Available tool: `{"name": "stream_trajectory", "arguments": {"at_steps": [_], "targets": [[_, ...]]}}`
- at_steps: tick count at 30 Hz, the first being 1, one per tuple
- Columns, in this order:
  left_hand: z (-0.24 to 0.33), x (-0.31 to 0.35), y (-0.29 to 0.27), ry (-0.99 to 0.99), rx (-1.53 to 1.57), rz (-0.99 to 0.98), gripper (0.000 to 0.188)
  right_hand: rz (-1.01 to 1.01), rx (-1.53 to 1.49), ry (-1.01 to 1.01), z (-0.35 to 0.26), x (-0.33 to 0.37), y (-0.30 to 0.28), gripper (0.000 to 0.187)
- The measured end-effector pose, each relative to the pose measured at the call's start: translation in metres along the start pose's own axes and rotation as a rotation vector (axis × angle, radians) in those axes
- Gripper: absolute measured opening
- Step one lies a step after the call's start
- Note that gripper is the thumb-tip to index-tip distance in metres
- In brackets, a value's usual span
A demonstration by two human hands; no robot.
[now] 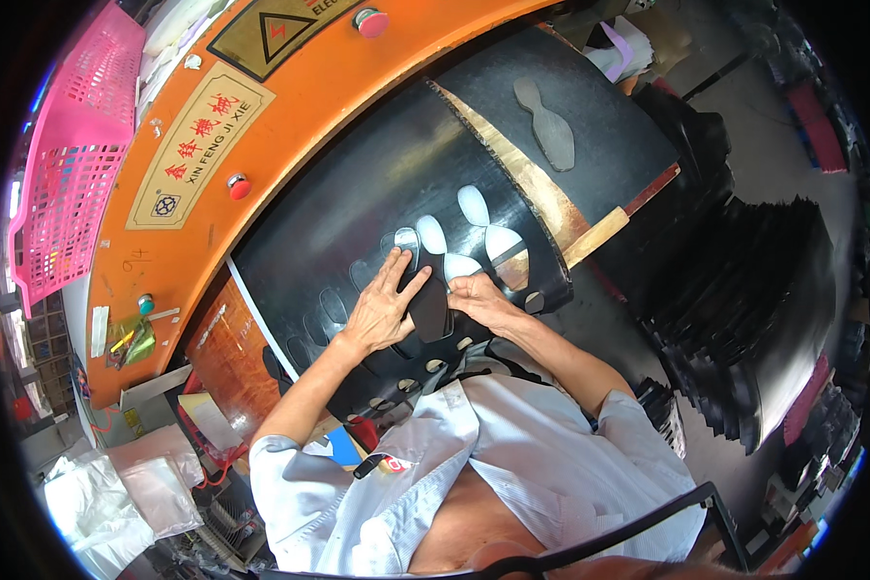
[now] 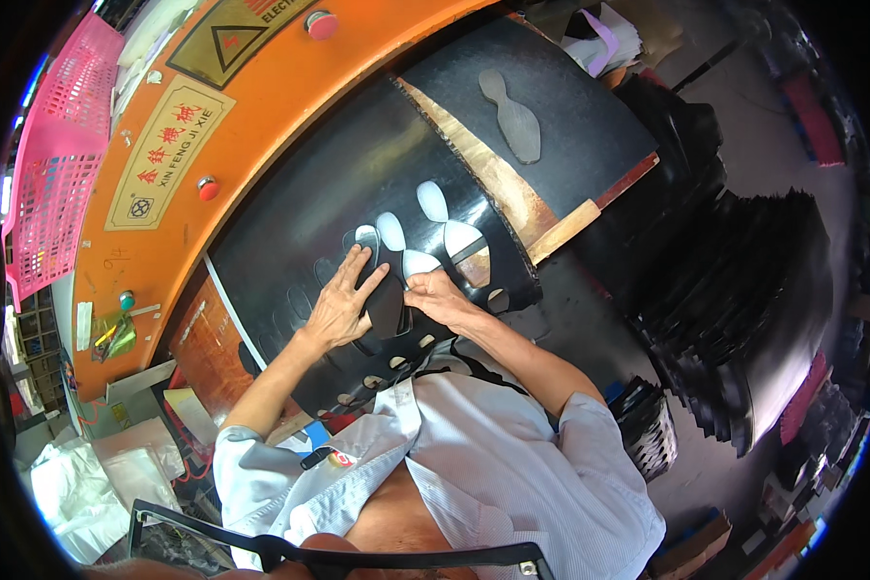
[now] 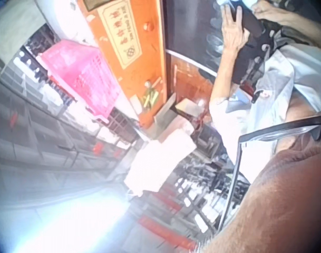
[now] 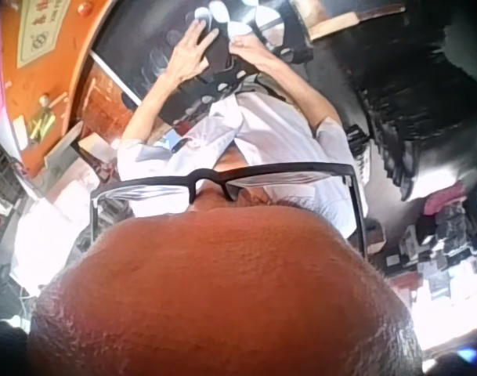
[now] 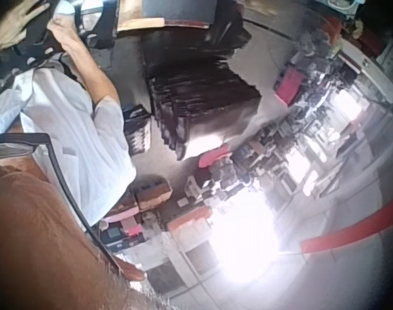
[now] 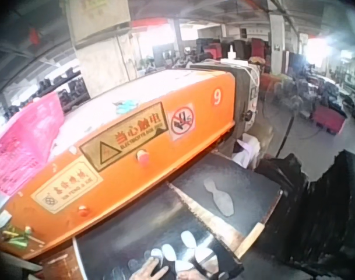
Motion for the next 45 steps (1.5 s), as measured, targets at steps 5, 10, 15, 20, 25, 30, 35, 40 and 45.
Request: {"name": "stream_trajectory", "arguments": {"at_steps": [5, 10, 15, 20, 25, 30, 35, 40, 45], "targets": [[0.002, -0.002, -0.001, 0.051, -0.079, -0.097, 0.094, -0.018, -0.030, 0.024, -0.006, 0.001, 0.001, 0.012], [0.007, -0.001, 0.010, -0.065, -0.029, -0.032, 0.082, -0.077, -0.099, 0.009, -0.014, 0.005, 0.004, 0.017], [-0.010, -0.006, 0.007, 0.005, -0.059, 0.089, 0.071, 0.029, -0.019, -0.111, -0.027, 0.011, 0.004, 0.026], [-0.025, -0.010, 0.009, 0.038, 0.097, 0.201, 0.065, 0.147, 0.088, -0.118, -0.034, 0.016, 0.007, 0.040], [-0.026, -0.008, 0.007, 0.025, 0.164, 0.249, 0.062, 0.208, 0.049, -0.067, -0.025, 0.015, 0.007, 0.037], [-0.020, -0.012, 0.009, 0.059, 0.057, 0.186, 0.062, 0.321, 0.217, -0.126, -0.023, 0.014, 0.005, 0.036], [-0.021, -0.017, 0.013, 0.147, 0.003, 0.179, 0.060, 0.311, 0.156, -0.144, -0.025, 0.020, 0.009, 0.033], [-0.033, -0.020, 0.010, 0.160, 0.110, 0.217, 0.059, 0.368, 0.159, -0.164, -0.026, 0.020, 0.011, 0.034], [-0.040, -0.023, 0.006, 0.107, 0.264, 0.207, 0.055, 0.443, 0.172, -0.223, -0.023, 0.021, 0.016, 0.032]]}}
Point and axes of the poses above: each hand's wrist, its own x-axis away from the middle knuckle, its own y-axis out of the palm, z = x × y, the point moved 6 cm from there along -x, towards the middle knuckle, and after that the axes turned 3 degrees about z, right-handed, at the moved point
